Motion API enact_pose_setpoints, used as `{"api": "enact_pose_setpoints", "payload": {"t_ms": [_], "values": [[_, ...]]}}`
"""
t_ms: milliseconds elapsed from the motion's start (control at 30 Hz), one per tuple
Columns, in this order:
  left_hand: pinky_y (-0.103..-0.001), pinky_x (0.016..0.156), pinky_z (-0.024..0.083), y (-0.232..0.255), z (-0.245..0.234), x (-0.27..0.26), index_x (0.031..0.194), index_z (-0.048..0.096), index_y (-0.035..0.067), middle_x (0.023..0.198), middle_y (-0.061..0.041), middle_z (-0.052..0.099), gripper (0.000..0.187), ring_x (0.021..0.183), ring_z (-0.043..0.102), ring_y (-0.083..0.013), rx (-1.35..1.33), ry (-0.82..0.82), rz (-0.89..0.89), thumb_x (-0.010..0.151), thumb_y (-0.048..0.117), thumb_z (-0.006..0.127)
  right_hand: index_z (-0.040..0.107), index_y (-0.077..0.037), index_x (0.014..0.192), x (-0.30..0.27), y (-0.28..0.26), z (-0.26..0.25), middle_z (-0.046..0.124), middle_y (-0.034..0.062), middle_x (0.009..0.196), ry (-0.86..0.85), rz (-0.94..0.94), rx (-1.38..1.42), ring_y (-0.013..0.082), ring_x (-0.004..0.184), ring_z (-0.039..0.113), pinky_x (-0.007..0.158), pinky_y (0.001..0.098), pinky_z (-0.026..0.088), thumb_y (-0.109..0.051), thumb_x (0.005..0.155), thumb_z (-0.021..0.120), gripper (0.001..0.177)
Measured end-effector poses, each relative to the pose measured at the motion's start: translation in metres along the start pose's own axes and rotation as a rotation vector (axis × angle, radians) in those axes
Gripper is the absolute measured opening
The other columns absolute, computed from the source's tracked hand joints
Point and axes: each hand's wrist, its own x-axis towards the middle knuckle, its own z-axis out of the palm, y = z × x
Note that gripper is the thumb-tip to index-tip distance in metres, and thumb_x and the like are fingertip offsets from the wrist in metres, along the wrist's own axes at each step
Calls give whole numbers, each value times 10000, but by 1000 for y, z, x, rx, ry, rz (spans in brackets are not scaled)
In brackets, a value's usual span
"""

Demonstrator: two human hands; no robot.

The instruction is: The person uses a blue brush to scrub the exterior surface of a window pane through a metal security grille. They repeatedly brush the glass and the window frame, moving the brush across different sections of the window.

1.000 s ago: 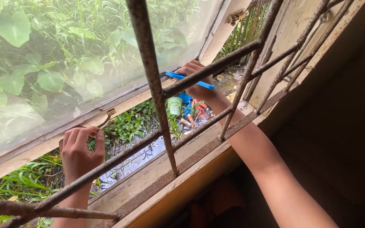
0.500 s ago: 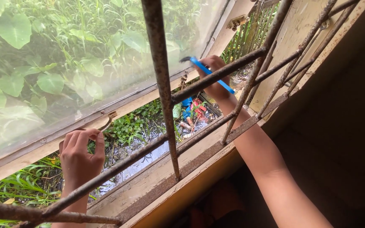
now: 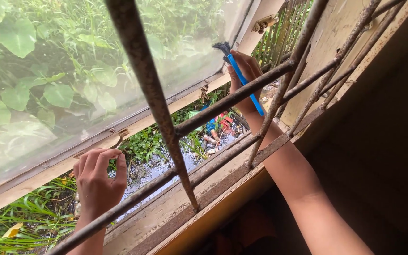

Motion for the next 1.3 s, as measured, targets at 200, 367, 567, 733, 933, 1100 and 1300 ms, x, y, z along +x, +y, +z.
{"api": "enact_pose_setpoints", "payload": {"t_ms": [200,367,567,733,933,1100,1300], "values": [[-437,956,420,5,5,-1,1010,705,72,1028,-97,703,75,1039,630,-289,-4,0,13,958,126,707,583,-134,1364,-22,26,19,717,55,1078,-83,-158,5,181,919,626,797,300,533,133,983,619,467],[-447,977,422,5,9,-2,1006,708,79,1031,-97,705,73,1039,631,-290,-5,4,13,953,129,707,627,-139,1307,-25,11,24,720,74,1132,-186,-174,25,199,887,627,756,335,540,-40,959,780,393],[-448,979,418,4,14,-2,1059,696,88,1050,-101,701,121,1048,626,-288,23,-4,13,968,167,692,628,-168,1279,-31,-1,39,746,17,1081,-356,-334,98,144,865,662,760,281,540,-161,992,752,313],[-453,984,413,7,15,1,1109,676,85,1094,-113,698,179,1057,619,-285,32,-26,-3,971,200,674,682,-246,1282,-26,-22,37,719,-34,1125,-452,-357,81,168,911,604,813,304,574,-103,974,799,359],[-393,930,420,4,31,-1,1217,616,112,1136,-105,663,319,1040,587,-250,55,-41,56,930,232,688,661,-252,1314,-36,-47,51,709,-20,1215,-484,-378,151,174,987,613,845,315,523,-122,1013,743,338],[-463,898,483,19,25,6,1295,609,124,1161,-158,611,400,1097,625,-343,-42,-59,158,908,192,685,662,-146,1160,-63,-69,72,652,19,1022,-817,-220,412,222,908,635,787,367,555,-85,923,728,254],[-429,884,493,20,24,11,1193,677,173,1144,-71,656,372,1025,673,-293,-29,26,347,833,204,768,624,-119,1237,-59,-93,69,623,51,1083,-1059,-213,554,204,1011,626,906,380,532,-169,1020,607,224]]}}
